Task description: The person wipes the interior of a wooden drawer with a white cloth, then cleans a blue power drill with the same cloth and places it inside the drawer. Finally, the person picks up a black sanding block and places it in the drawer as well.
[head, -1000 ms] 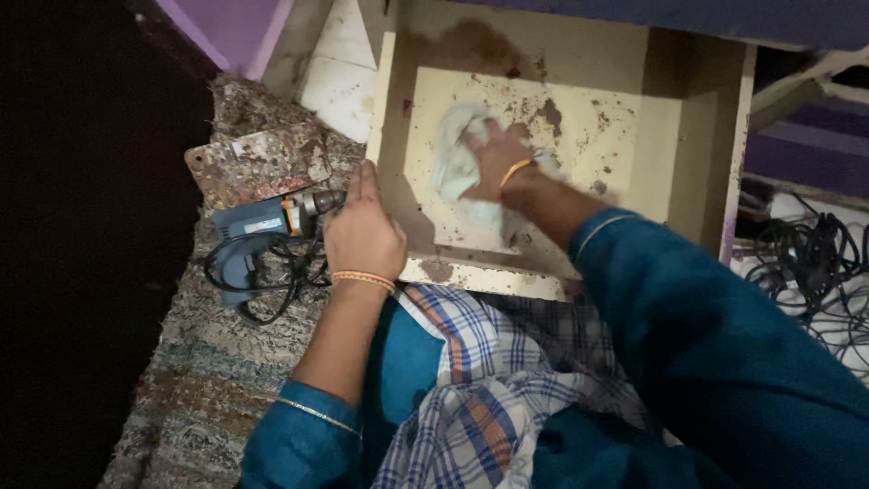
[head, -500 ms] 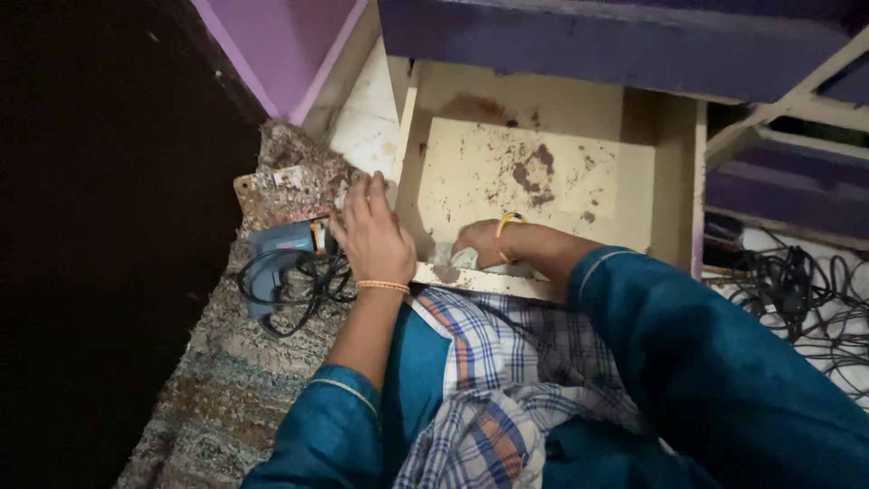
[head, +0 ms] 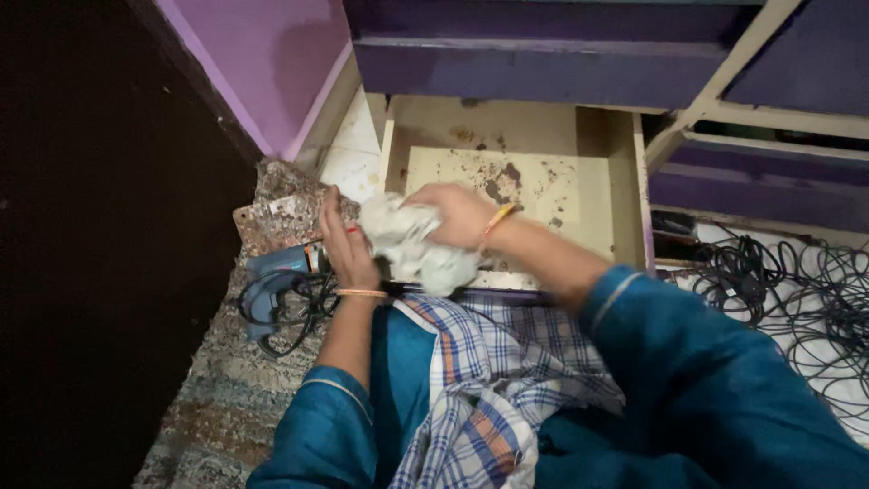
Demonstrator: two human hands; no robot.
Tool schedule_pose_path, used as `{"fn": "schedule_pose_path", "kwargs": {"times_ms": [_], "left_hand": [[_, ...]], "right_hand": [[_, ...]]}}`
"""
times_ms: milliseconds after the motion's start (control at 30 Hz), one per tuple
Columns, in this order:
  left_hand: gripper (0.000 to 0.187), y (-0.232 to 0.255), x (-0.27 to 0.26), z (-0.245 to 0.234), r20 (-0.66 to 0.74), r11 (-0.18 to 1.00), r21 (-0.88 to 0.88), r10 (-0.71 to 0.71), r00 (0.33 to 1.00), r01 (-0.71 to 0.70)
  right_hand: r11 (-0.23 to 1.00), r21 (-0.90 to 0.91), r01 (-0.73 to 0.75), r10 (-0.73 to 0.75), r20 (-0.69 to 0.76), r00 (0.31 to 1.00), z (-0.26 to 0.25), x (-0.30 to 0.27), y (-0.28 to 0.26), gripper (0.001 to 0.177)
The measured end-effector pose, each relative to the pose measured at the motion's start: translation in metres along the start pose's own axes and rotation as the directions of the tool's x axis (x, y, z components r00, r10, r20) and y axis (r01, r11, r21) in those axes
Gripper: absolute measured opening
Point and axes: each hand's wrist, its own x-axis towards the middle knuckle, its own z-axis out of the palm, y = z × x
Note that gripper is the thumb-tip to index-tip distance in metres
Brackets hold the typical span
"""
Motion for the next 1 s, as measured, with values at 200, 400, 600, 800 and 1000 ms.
{"fn": "schedule_pose_path", "kwargs": {"times_ms": [200,400,600,800,1000], "left_hand": [[0.075,-0.019,-0.008,-0.008,0.142,0.999,-0.037,-0.015,0.990,0.020],[0.065,-0.013,-0.023,-0.010,0.280,0.972,0.232,-0.039,0.959,-0.028],[0.060,0.011,-0.044,-0.001,0.348,0.910,0.412,-0.106,0.932,-0.050],[0.067,0.053,-0.068,0.037,0.509,0.879,0.422,-0.028,0.861,-0.221],[0.074,0.108,-0.097,0.084,0.700,0.881,0.316,0.034,0.713,-0.352]], "right_hand": [[0.942,-0.332,0.039,0.006,0.133,0.991,0.074,-0.011,-0.048,0.080],[0.915,-0.403,0.018,0.013,0.073,0.997,0.076,-0.029,-0.044,0.056],[0.878,-0.477,0.038,-0.101,-0.107,0.989,0.064,-0.075,-0.019,0.048],[0.899,-0.432,-0.074,0.025,-0.119,0.993,0.011,-0.151,0.001,0.054],[0.930,-0.331,-0.161,0.108,-0.170,0.979,-0.034,-0.221,0.026,0.070]]}}
